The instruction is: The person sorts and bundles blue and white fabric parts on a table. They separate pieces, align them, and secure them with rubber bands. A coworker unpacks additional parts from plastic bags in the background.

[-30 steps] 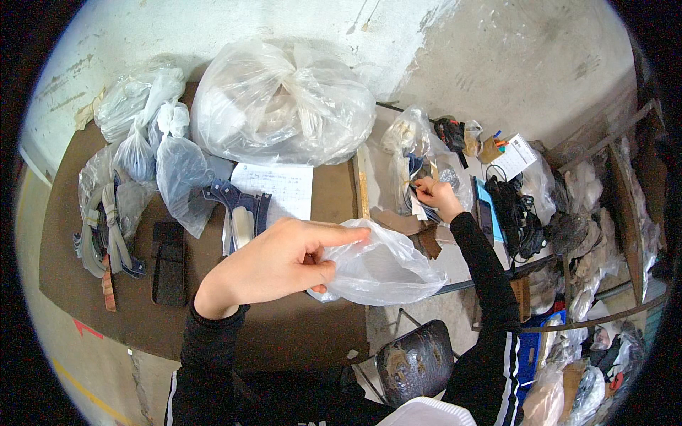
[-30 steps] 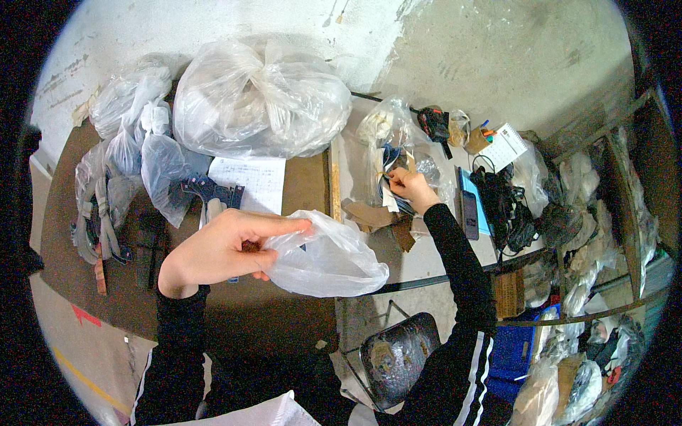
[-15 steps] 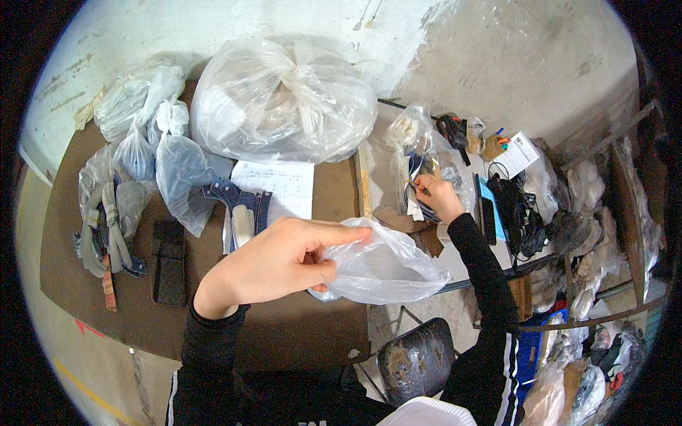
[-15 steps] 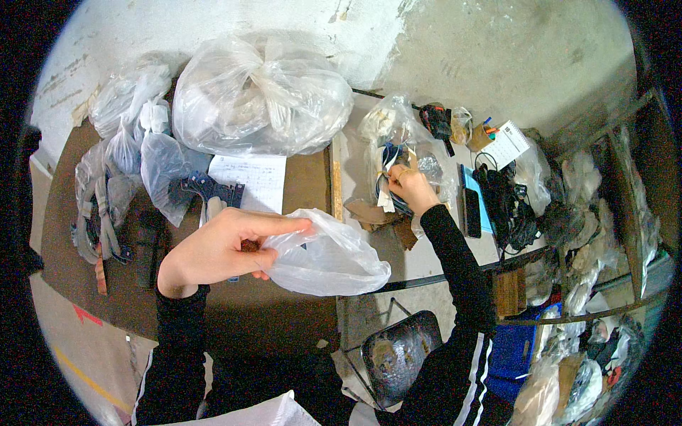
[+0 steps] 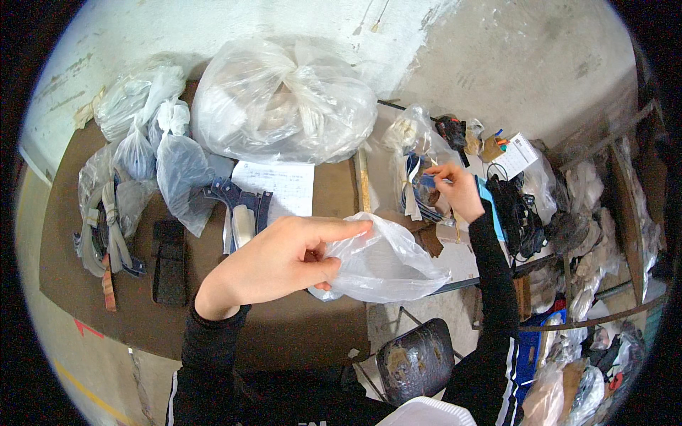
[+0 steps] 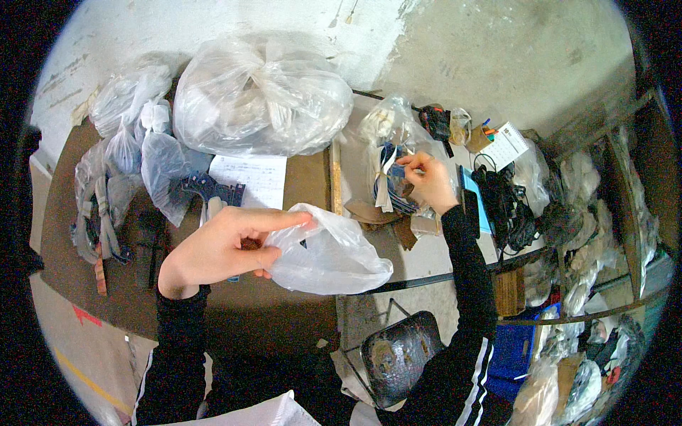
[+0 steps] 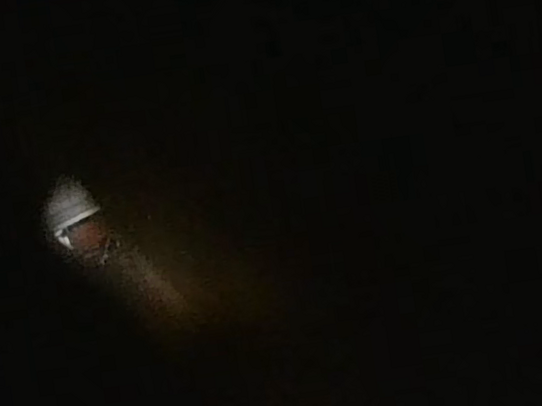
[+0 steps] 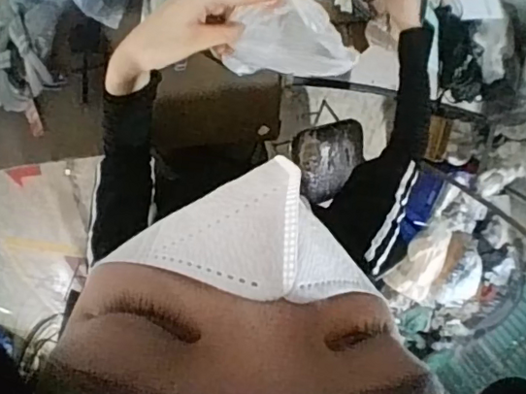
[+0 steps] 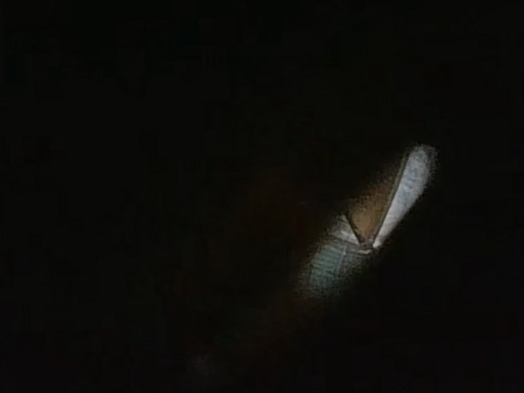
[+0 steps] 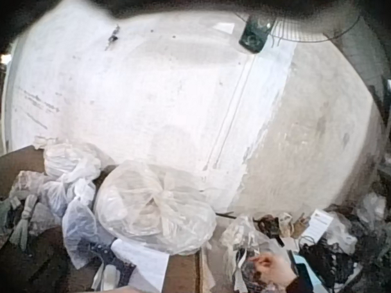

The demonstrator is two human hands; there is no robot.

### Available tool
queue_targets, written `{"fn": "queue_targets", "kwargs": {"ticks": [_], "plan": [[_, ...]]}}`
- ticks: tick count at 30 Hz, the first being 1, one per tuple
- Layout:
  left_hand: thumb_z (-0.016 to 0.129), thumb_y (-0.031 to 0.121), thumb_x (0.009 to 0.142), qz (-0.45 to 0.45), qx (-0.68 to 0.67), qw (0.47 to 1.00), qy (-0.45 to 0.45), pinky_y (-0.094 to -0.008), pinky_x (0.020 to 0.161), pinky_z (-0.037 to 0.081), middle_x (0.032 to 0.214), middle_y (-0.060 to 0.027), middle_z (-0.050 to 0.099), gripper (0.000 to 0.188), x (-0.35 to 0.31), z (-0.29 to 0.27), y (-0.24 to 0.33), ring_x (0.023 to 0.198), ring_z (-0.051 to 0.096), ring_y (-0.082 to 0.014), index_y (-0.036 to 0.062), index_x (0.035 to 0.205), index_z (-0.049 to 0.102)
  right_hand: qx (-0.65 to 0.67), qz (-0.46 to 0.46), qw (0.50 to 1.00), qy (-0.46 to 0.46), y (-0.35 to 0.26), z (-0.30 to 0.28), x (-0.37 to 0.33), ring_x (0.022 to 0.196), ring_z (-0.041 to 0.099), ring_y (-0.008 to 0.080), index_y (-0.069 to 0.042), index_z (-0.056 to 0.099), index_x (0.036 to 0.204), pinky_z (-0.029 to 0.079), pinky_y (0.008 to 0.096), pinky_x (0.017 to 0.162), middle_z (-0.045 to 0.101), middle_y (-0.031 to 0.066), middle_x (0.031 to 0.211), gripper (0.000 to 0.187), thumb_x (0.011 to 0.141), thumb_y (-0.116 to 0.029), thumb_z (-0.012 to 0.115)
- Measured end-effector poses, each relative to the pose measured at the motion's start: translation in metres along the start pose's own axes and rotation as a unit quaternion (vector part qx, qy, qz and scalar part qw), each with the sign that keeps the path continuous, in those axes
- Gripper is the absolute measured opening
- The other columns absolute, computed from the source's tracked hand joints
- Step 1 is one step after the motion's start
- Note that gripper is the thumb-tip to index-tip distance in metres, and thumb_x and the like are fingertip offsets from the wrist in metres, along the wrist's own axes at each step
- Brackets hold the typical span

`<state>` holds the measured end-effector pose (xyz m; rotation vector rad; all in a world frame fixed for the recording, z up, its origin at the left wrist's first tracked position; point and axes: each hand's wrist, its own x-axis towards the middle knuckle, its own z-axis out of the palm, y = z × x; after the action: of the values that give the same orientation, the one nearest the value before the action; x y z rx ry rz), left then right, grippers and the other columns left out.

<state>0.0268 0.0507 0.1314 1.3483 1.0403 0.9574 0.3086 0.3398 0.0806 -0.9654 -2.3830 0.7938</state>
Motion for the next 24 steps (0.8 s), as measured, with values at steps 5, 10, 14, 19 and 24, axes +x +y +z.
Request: {"fn": "queue_targets", "kwargs": {"ticks": [5, 10, 14, 19, 24], "plan": [[0.054, -0.003, 0.085, 0.053, -0.019, 0.997, 0.043, -0.0247, 0.062, 0.051, 0.091, -0.0073, 0.065, 0.054, 0.009, 0.011, -0.009, 0.067, 0.061, -0.0089, 0.0053, 0.138, 0.047, 0.229, -0.058, 0.969, 0.067, -0.115, -0.018, -0.031, 0.089, 0.065, 0.0176, -0.003, 0.05, 0.082, 0.053, 0.0302, 0.079, 0.068, 0.0179, 0.099, 0.012, 0.087, 0.005, 0.058], [0.055, -0.002, 0.083, 0.056, -0.034, 0.993, 0.093, -0.0254, 0.061, 0.05, 0.087, -0.0103, 0.066, 0.053, 0.005, 0.022, -0.007, 0.065, 0.063, -0.0107, -0.0005, 0.136, 0.047, 0.249, -0.12, 0.96, -0.046, -0.21, -0.011, -0.064, 0.088, 0.067, 0.0186, -0.003, 0.058, 0.079, 0.053, 0.0289, 0.077, 0.07, 0.0161, 0.095, 0.014, 0.08, 0.009, 0.066], [0.055, -0.002, 0.082, 0.063, -0.045, 0.994, 0.08, -0.0248, 0.061, 0.05, 0.096, -0.0116, 0.067, 0.053, 0.01, 0.027, 0.001, 0.067, 0.063, -0.0108, -0.0056, 0.134, 0.045, 0.084, -0.151, 0.982, -0.074, -0.224, 0.004, -0.075, 0.081, 0.067, 0.0184, -0.001, 0.067, 0.077, 0.053, 0.0285, 0.071, 0.07, 0.0132, 0.093, 0.015, 0.07, 0.01, 0.074], [0.058, -0.002, 0.086, 0.08, -0.081, 0.989, 0.095, -0.0229, 0.06, 0.053, 0.088, -0.0033, 0.065, 0.053, 0.001, 0.029, -0.001, 0.068, 0.061, -0.0073, 0.0017, 0.137, 0.046, -0.031, -0.202, 0.975, -0.082, -0.227, 0.012, -0.072, 0.085, 0.066, 0.0158, 0.0, 0.07, 0.089, 0.052, 0.0253, 0.072, 0.069, 0.0096, 0.097, 0.016, 0.075, 0.008, 0.07], [0.059, -0.003, 0.086, 0.086, -0.073, 0.989, 0.092, -0.0231, 0.061, 0.053, 0.105, -0.0054, 0.065, 0.056, 0.002, 0.024, -0.002, 0.068, 0.059, -0.0066, 0.0046, 0.14, 0.045, 0.014, -0.136, 0.988, -0.074, -0.225, 0.004, -0.071, 0.091, 0.066, 0.0176, 0.001, 0.07, 0.094, 0.052, 0.027, 0.078, 0.068, 0.0109, 0.101, 0.016, 0.08, 0.007, 0.065]]}}
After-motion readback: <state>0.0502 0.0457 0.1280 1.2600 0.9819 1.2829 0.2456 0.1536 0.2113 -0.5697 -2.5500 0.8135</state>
